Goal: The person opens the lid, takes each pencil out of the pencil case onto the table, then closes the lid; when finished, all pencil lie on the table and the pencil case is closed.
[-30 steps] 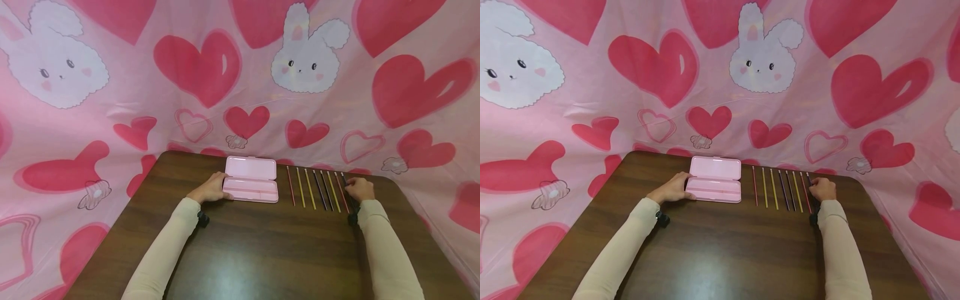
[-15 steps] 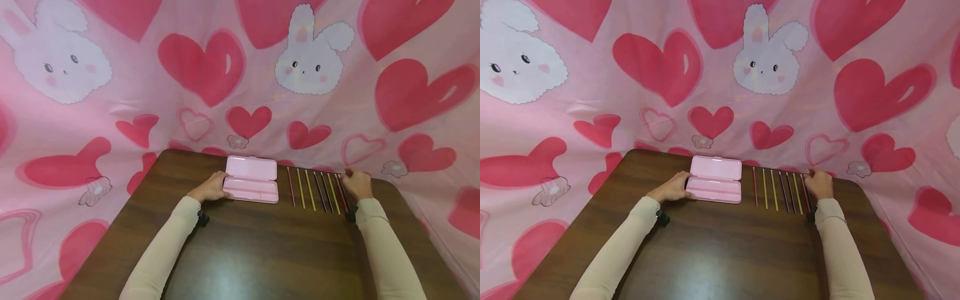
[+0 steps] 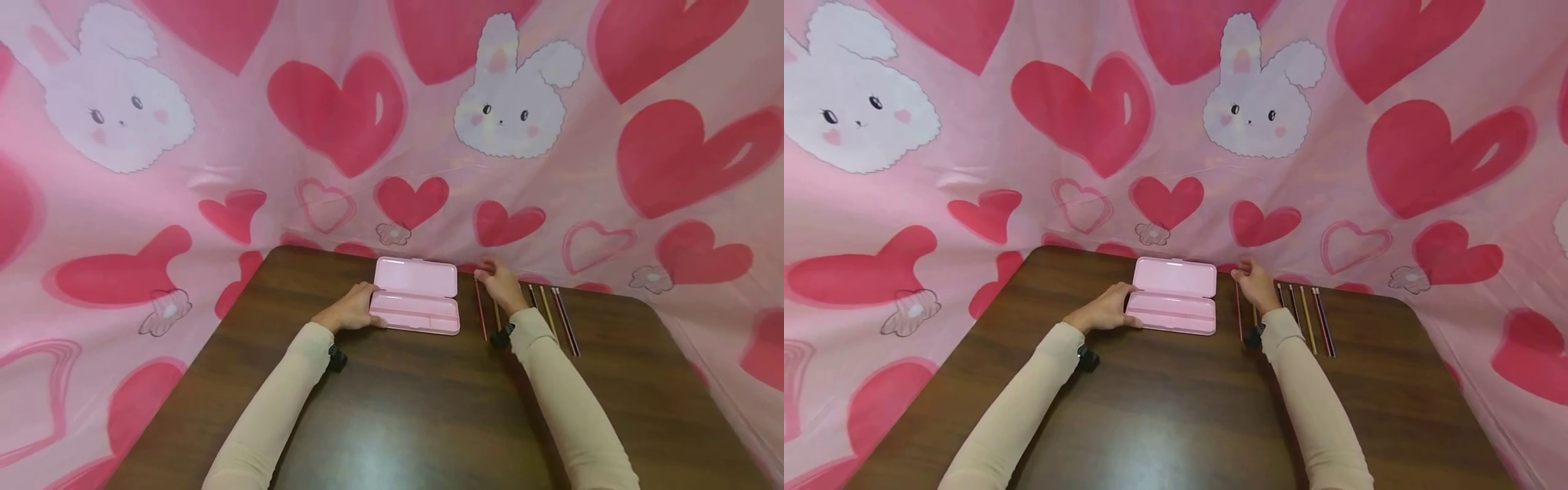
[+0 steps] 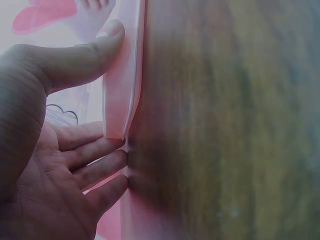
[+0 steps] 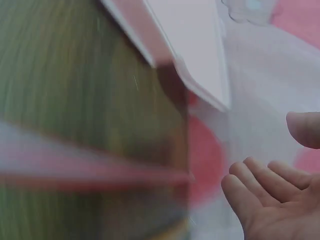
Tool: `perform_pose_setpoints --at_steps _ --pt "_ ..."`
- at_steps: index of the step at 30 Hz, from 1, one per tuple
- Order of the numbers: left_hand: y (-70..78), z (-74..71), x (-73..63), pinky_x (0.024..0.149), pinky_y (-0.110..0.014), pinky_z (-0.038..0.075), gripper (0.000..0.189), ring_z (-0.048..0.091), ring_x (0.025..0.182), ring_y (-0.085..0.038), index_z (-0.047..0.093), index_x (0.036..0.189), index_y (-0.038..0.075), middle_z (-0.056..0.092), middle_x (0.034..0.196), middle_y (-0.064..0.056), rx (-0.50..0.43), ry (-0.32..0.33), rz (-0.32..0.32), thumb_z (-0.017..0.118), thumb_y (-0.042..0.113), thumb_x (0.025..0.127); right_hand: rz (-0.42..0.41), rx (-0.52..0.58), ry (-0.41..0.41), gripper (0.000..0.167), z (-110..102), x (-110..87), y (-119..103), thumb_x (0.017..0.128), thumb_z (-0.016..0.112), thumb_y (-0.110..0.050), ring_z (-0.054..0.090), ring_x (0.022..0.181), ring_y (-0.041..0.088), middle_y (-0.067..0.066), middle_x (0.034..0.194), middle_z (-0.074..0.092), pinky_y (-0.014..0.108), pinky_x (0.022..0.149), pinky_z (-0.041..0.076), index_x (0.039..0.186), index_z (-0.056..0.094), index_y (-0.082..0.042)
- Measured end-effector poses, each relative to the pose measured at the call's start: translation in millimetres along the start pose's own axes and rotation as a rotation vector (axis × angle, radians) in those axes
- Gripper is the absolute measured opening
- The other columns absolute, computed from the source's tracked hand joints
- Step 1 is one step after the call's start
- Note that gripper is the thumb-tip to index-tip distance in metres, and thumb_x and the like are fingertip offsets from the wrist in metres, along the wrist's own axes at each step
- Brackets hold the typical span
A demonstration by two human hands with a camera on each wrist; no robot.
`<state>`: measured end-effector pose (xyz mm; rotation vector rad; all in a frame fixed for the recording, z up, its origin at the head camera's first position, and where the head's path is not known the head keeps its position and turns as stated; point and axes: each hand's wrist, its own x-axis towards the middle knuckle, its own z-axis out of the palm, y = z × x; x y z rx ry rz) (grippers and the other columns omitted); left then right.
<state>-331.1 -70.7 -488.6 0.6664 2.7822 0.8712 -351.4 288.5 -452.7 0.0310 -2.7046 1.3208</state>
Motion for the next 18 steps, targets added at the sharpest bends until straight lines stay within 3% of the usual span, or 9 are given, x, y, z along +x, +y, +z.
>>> perform_pose_setpoints --at_steps 7,15,18 --pt "2.7 3.6 -1.0 0.118 -0.044 0.038 0.083 0.046 0.133 -0.031 0.048 0.142 -0.001 0.054 0.138 -0.017 -0.008 -0.009 0.008 0.088 0.035 0.077 0.110 0.097 -0.043 0.052 39 11.7 2 0.101 0.057 -0.021 0.052 0.135 0.041 0.026 0.145 0.055 0.052 0.117 0.040 0.146 0.047 0.003" --pt "5.2 -0.1 -2.2 0.119 -0.045 0.038 0.086 0.045 0.135 -0.031 0.047 0.143 -0.001 0.053 0.140 -0.016 0.001 -0.006 -0.005 0.088 0.037 0.077 0.182 0.371 -0.120 0.053 48 20.0 1 0.104 0.051 -0.018 0.050 0.137 0.042 0.028 0.150 0.047 0.052 0.119 0.038 0.149 0.040 0.008" --pt "4.3 -1.4 -3.3 0.119 -0.045 0.038 0.086 0.046 0.134 -0.031 0.047 0.143 -0.001 0.053 0.139 -0.016 0.003 -0.007 -0.009 0.088 0.037 0.077 0.198 0.407 -0.162 0.053 49 21.7 -2 0.105 0.049 -0.018 0.052 0.134 0.042 0.028 0.150 0.048 0.052 0.117 0.041 0.150 0.040 0.008"
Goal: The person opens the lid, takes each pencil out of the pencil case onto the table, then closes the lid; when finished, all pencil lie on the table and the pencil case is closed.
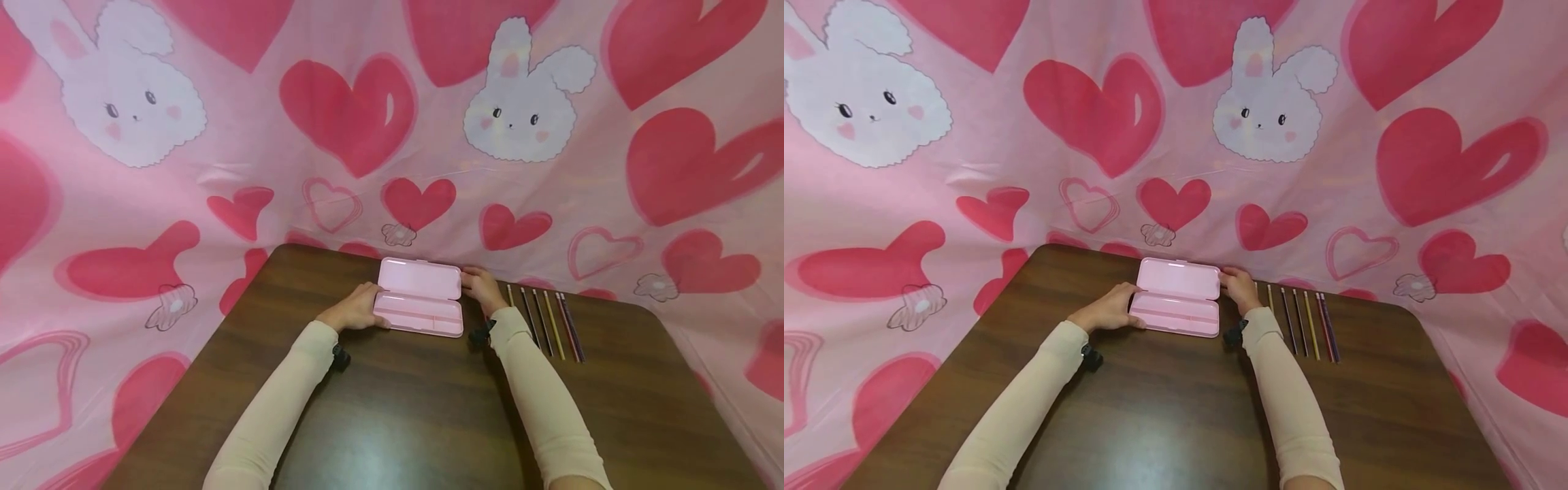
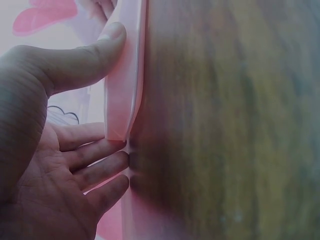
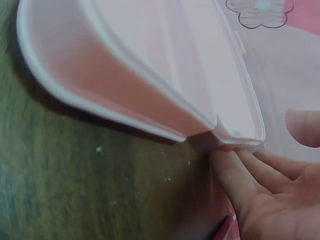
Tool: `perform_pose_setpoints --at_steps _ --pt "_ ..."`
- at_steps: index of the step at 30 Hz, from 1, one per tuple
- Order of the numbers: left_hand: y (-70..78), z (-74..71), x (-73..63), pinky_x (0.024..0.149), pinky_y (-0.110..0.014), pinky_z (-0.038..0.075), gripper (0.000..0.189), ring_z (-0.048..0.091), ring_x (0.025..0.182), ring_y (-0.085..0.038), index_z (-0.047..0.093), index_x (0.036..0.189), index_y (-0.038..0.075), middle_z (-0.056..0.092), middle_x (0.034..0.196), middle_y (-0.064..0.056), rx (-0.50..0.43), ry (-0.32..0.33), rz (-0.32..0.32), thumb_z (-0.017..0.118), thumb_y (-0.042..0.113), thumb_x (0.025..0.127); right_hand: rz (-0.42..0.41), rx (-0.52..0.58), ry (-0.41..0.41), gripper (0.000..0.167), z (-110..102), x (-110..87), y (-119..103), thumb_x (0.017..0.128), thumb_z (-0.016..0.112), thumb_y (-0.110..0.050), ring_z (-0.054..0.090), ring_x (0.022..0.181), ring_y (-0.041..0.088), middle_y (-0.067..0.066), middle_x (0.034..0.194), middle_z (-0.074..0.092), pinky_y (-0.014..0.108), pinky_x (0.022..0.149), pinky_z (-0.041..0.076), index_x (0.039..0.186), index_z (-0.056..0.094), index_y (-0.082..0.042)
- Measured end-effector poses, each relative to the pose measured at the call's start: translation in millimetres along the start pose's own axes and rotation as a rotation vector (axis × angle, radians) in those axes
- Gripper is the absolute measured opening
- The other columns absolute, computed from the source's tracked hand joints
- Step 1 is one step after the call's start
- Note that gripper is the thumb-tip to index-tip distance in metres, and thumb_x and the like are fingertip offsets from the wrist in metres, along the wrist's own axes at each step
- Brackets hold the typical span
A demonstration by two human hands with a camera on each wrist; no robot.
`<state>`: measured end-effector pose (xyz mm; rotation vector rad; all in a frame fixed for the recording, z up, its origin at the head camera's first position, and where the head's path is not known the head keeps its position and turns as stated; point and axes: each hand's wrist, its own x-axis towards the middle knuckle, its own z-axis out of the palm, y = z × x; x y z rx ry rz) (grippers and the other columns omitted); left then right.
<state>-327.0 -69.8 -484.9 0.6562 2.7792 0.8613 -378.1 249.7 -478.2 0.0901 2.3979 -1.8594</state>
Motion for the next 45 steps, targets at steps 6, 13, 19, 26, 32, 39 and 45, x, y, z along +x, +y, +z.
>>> perform_pose_setpoints --at_steps 6,13,19,26,32,39,45 --pt "3.2 -0.7 -0.2 0.119 -0.045 0.037 0.085 0.045 0.135 -0.031 0.048 0.143 -0.001 0.053 0.139 -0.016 -0.005 -0.003 0.008 0.088 0.036 0.077 0.019 0.000 -0.018 0.052 -1 -0.9 -2 0.107 0.047 -0.021 0.053 0.130 0.037 0.026 0.150 0.048 0.054 0.116 0.041 0.151 0.040 0.007" --pt "6.5 -0.4 1.0 0.119 -0.044 0.038 0.084 0.046 0.134 -0.030 0.049 0.142 0.000 0.054 0.139 -0.016 -0.003 -0.003 0.024 0.088 0.035 0.077 -0.017 0.006 -0.020 0.050 -7 -6.1 -5 0.107 0.046 -0.020 0.058 0.122 0.032 0.026 0.145 0.051 0.054 0.114 0.044 0.149 0.043 0.006" --pt "9.6 -2.4 1.9 0.120 -0.045 0.036 0.087 0.044 0.138 -0.032 0.047 0.144 -0.002 0.051 0.143 -0.018 0.005 -0.008 0.025 0.087 0.036 0.078 -0.068 0.038 -0.011 0.049 -11 -17.3 -14 0.108 0.044 -0.020 0.059 0.116 0.029 0.029 0.143 0.049 0.056 0.113 0.044 0.149 0.042 0.007" --pt "10.0 -4.1 0.5 0.120 -0.045 0.037 0.082 0.045 0.136 -0.031 0.050 0.141 -0.002 0.053 0.140 -0.017 0.017 0.004 0.015 0.087 0.037 0.078 -0.083 0.037 -0.025 0.046 -9 -26.4 -28 0.106 0.048 -0.023 0.056 0.121 0.034 0.025 0.144 0.050 0.057 0.114 0.043 0.145 0.048 0.001" --pt "8.7 -1.1 -2.0 0.120 -0.044 0.037 0.080 0.046 0.134 -0.032 0.050 0.139 -0.002 0.054 0.138 -0.016 0.014 0.014 0.012 0.086 0.036 0.079 -0.163 -0.067 -0.053 0.044 -3 -33.9 -34 0.104 0.054 -0.025 0.057 0.118 0.033 0.026 0.139 0.057 0.054 0.111 0.045 0.136 0.058 0.004" --pt "5.6 3.6 -5.2 0.120 -0.046 0.036 0.081 0.045 0.136 -0.033 0.048 0.142 -0.002 0.054 0.140 -0.018 0.006 0.022 0.004 0.086 0.035 0.080 -0.200 -0.395 -0.087 0.038 1 -45.9 -35 0.100 0.062 -0.033 0.061 0.122 0.034 0.017 0.130 0.069 0.053 0.111 0.046 0.127 0.071 -0.007" --pt "5.2 6.5 -8.8 0.118 -0.050 0.037 0.075 0.047 0.133 -0.037 0.050 0.140 0.002 0.057 0.134 -0.019 0.016 0.050 0.028 0.085 0.034 0.081 -0.136 -0.397 -0.301 0.032 -1 -52.4 -35 0.091 0.072 -0.031 0.058 0.118 0.027 0.010 0.125 0.069 0.054 0.114 0.040 0.118 0.074 -0.015"
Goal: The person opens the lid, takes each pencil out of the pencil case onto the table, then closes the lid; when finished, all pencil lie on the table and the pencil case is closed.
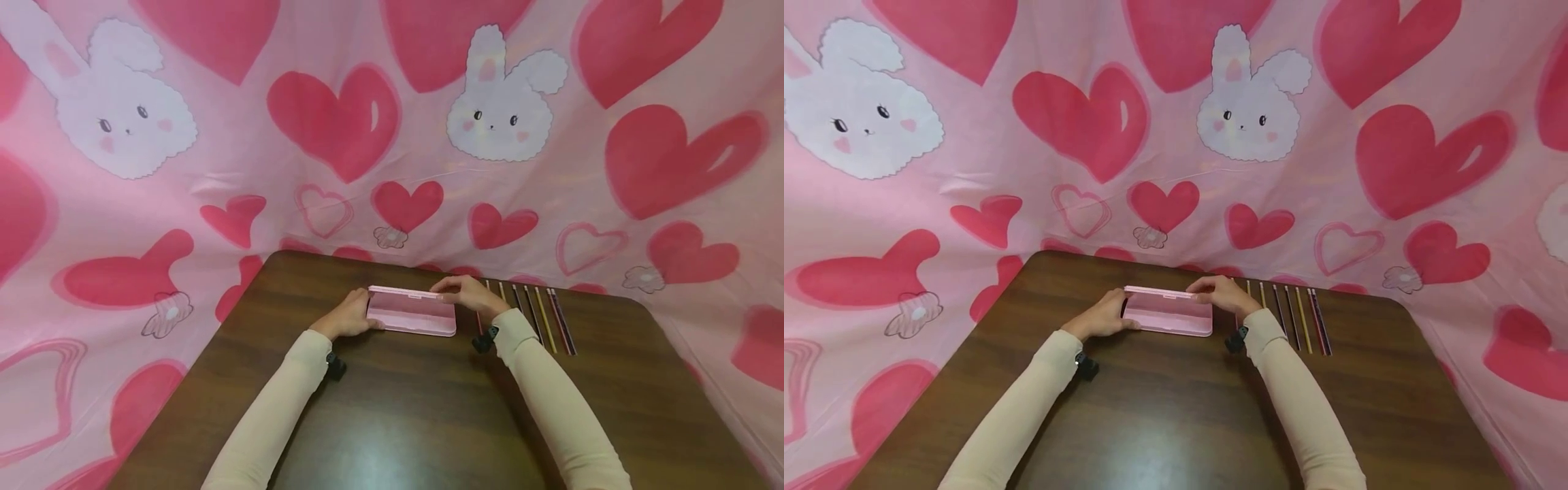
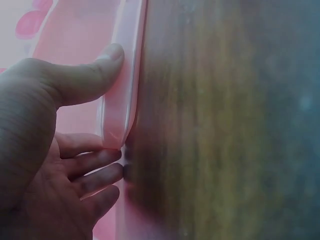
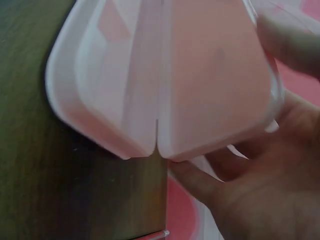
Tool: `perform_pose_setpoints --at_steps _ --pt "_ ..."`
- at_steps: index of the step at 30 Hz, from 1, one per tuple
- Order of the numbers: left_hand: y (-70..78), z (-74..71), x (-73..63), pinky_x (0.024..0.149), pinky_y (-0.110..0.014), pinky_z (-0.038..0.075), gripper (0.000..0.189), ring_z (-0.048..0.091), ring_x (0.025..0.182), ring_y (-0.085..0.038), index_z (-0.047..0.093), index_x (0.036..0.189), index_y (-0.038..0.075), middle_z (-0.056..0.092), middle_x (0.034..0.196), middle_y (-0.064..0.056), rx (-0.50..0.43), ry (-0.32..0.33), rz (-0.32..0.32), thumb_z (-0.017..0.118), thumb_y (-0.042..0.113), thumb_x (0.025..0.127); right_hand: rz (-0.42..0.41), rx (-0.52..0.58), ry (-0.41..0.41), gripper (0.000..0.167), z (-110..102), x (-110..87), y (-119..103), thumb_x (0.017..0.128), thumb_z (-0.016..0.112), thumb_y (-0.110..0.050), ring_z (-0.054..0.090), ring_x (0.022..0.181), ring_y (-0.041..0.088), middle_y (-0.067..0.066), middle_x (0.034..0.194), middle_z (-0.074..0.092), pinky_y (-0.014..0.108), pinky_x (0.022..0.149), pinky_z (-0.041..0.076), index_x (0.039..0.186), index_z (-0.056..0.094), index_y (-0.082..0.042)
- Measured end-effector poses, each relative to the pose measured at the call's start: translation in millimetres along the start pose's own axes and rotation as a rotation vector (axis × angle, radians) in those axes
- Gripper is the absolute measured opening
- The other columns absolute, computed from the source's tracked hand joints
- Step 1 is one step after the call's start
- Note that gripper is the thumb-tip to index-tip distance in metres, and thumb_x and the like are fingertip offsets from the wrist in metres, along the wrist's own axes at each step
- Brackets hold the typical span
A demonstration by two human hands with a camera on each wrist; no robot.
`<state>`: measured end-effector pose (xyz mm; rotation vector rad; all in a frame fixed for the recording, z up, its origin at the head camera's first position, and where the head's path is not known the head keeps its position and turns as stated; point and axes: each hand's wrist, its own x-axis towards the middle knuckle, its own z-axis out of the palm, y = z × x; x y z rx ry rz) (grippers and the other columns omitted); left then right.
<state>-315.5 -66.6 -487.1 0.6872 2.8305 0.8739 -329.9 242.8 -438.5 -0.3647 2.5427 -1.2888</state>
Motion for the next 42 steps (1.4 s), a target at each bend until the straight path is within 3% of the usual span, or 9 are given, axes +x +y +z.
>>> perform_pose_setpoints --at_steps 4,11,17,21,24,27,31,35,42 --pt "1.5 1.8 -1.2 0.117 -0.049 0.037 0.070 0.048 0.132 -0.037 0.052 0.138 0.003 0.058 0.131 -0.018 0.022 0.011 0.007 0.083 0.034 0.083 -0.058 -0.037 -0.102 0.030 1 -1.4 3 0.090 0.073 -0.026 0.057 0.116 0.026 0.010 0.122 0.067 0.055 0.114 0.039 0.116 0.069 -0.012" --pt "6.6 5.4 -10.1 0.111 -0.048 0.043 0.069 0.053 0.123 -0.035 0.056 0.132 -0.002 0.062 0.125 -0.018 0.094 0.029 -0.045 0.082 0.040 0.084 -0.079 -0.115 -0.137 0.041 5 -1.1 12 0.087 0.074 -0.031 0.058 0.114 0.023 0.006 0.126 0.069 0.051 0.109 0.044 0.125 0.070 -0.018" --pt "11.4 0.4 -15.4 0.119 -0.050 0.037 0.093 0.046 0.138 -0.040 0.046 0.145 -0.006 0.052 0.144 -0.024 0.094 0.050 -0.117 0.086 0.044 0.078 -0.094 -0.156 -0.125 0.049 9 -4.8 17 0.084 0.077 -0.031 0.058 0.123 0.027 0.008 0.136 0.066 0.055 0.112 0.042 0.130 0.069 -0.019" --pt "16.3 -2.7 -11.1 0.124 -0.050 0.030 0.096 0.035 0.149 -0.039 0.038 0.152 -0.004 0.041 0.158 -0.022 0.034 0.024 -0.038 0.083 0.042 0.081 -0.127 -0.254 -0.082 0.047 14 -8.9 19 0.083 0.077 -0.028 0.056 0.132 0.032 0.010 0.141 0.063 0.058 0.115 0.039 0.129 0.070 -0.021" --pt "22.1 -3.9 -5.4 0.125 -0.051 0.027 0.080 0.032 0.152 -0.037 0.045 0.150 0.000 0.042 0.159 -0.018 0.012 -0.041 0.059 0.076 0.041 0.089 -0.149 -0.344 -0.037 0.048 20 -11.9 18 0.081 0.080 -0.027 0.054 0.136 0.035 0.011 0.143 0.062 0.059 0.116 0.038 0.128 0.071 -0.022" --pt "28.0 -5.2 -1.8 0.126 -0.054 0.025 0.066 0.030 0.154 -0.037 0.050 0.148 0.003 0.043 0.160 -0.016 0.028 -0.111 0.113 0.067 0.040 0.096 -0.195 -0.429 -0.005 0.050 27 -12.7 16 0.078 0.083 -0.026 0.054 0.137 0.036 0.012 0.143 0.062 0.059 0.116 0.039 0.127 0.071 -0.021" --pt "31.2 -5.8 -0.5 0.126 -0.055 0.023 0.055 0.029 0.154 -0.038 0.051 0.147 0.004 0.041 0.161 -0.016 0.059 -0.157 0.133 0.060 0.032 0.101 -0.223 -0.470 0.020 0.050 35 -14.2 13 0.078 0.085 -0.026 0.055 0.137 0.036 0.013 0.144 0.061 0.057 0.116 0.040 0.126 0.072 -0.019" --pt "30.9 -4.4 0.3 0.126 -0.054 0.024 0.049 0.029 0.154 -0.037 0.053 0.147 0.005 0.041 0.161 -0.015 0.064 -0.155 0.140 0.060 0.024 0.101 -0.174 -0.447 0.060 0.041 39 -17.7 12 0.082 0.083 -0.027 0.053 0.139 0.035 0.011 0.147 0.059 0.056 0.117 0.040 0.122 0.074 -0.020" --pt "32.3 -2.6 -0.8 0.126 -0.052 0.025 0.052 0.028 0.155 -0.034 0.049 0.150 0.010 0.037 0.164 -0.011 0.109 -0.150 0.135 0.061 0.025 0.101 -0.209 -0.469 0.091 0.040 40 -21.7 10 0.085 0.081 -0.021 0.055 0.137 0.034 0.012 0.145 0.060 0.055 0.116 0.041 0.124 0.074 -0.014"
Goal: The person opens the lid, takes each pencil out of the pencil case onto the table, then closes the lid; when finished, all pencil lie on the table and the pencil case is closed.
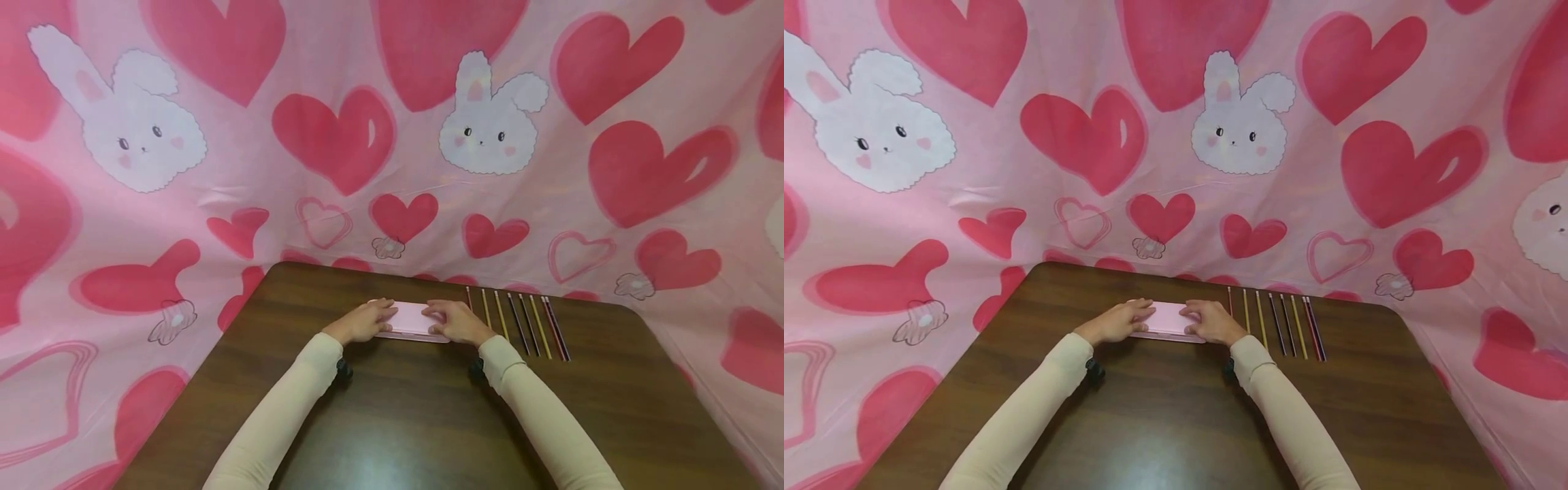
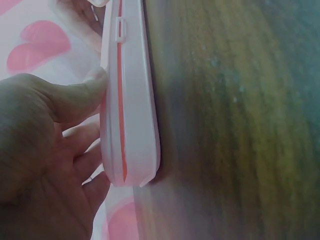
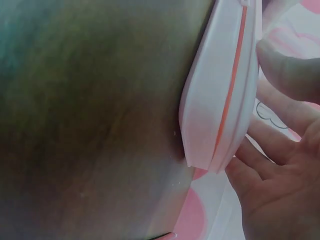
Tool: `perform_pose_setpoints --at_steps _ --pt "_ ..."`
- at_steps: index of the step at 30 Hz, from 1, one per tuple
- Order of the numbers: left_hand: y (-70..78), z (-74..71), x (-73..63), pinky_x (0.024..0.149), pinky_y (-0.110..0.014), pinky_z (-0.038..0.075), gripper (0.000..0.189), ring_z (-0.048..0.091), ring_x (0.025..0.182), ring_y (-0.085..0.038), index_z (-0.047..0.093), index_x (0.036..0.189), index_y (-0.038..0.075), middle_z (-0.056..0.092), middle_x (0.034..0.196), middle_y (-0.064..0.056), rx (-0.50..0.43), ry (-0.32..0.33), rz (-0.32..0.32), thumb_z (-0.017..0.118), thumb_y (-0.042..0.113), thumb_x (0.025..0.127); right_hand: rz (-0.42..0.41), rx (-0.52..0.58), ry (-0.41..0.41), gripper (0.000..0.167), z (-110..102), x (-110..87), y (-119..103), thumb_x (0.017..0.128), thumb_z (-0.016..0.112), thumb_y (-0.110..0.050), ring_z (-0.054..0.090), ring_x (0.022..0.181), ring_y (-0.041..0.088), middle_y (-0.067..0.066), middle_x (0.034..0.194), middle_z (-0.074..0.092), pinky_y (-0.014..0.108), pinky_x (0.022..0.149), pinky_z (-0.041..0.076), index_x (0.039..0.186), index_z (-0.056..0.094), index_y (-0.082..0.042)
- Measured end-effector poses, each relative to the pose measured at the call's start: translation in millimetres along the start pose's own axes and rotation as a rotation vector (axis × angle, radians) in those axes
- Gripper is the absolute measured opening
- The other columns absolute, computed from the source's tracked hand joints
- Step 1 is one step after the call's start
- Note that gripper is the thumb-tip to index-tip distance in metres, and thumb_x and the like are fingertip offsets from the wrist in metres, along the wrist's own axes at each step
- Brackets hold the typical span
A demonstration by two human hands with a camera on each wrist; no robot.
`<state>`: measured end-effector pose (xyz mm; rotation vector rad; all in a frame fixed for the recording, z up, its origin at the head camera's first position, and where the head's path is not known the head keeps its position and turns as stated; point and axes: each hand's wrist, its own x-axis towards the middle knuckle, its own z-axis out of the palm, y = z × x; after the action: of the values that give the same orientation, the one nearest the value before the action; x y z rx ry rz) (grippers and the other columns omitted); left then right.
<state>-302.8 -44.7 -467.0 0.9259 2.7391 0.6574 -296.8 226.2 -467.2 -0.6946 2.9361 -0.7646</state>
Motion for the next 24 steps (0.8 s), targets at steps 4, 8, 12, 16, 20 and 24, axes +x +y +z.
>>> perform_pose_setpoints --at_steps 4,8,12,16,20,24 --pt "3.5 -2.4 0.3 0.126 -0.051 0.025 0.053 0.029 0.155 -0.033 0.049 0.150 0.012 0.038 0.164 -0.009 0.038 -0.002 -0.005 0.060 0.028 0.101 -0.009 -0.012 0.006 0.041 0 0.1 1 0.086 0.081 -0.020 0.056 0.137 0.033 0.011 0.145 0.061 0.053 0.116 0.041 0.125 0.073 -0.013" --pt "3.8 -1.9 -2.1 0.126 -0.050 0.026 0.055 0.029 0.156 -0.029 0.048 0.152 0.015 0.038 0.164 -0.005 0.072 -0.013 -0.031 0.060 0.031 0.101 0.000 -0.013 -0.011 0.041 2 1.0 0 0.086 0.081 -0.022 0.056 0.137 0.032 0.009 0.145 0.061 0.053 0.117 0.041 0.126 0.073 -0.015" --pt "1.8 1.4 -6.7 0.127 -0.049 0.026 0.056 0.028 0.156 -0.027 0.046 0.153 0.017 0.037 0.165 -0.004 0.085 -0.001 -0.034 0.060 0.032 0.101 0.002 -0.014 -0.016 0.041 5 0.3 -3 0.086 0.080 -0.021 0.055 0.137 0.032 0.008 0.145 0.061 0.055 0.117 0.040 0.126 0.073 -0.016" --pt "1.3 3.9 -14.1 0.126 -0.048 0.026 0.056 0.027 0.156 -0.027 0.045 0.153 0.017 0.036 0.165 -0.005 0.094 0.005 -0.027 0.060 0.031 0.101 -0.009 -0.016 -0.019 0.041 7 -0.3 -5 0.086 0.080 -0.019 0.055 0.138 0.034 0.009 0.145 0.061 0.056 0.117 0.039 0.126 0.073 -0.016" --pt "5.8 2.9 -19.0 0.126 -0.049 0.028 0.055 0.030 0.156 -0.027 0.047 0.152 0.017 0.038 0.164 -0.005 0.101 0.006 -0.056 0.061 0.030 0.101 -0.039 -0.032 -0.024 0.040 6 -1.0 -10 0.085 0.080 -0.018 0.056 0.136 0.035 0.010 0.144 0.062 0.056 0.117 0.040 0.125 0.073 -0.015" --pt "13.7 -0.7 -15.8 0.124 -0.049 0.032 0.051 0.036 0.153 -0.026 0.053 0.149 0.019 0.043 0.162 -0.003 0.125 0.006 -0.092 0.061 0.034 0.101 -0.037 -0.073 -0.021 0.039 2 -2.9 -14 0.087 0.078 -0.024 0.057 0.135 0.033 0.009 0.141 0.064 0.055 0.117 0.041 0.124 0.073 -0.016"
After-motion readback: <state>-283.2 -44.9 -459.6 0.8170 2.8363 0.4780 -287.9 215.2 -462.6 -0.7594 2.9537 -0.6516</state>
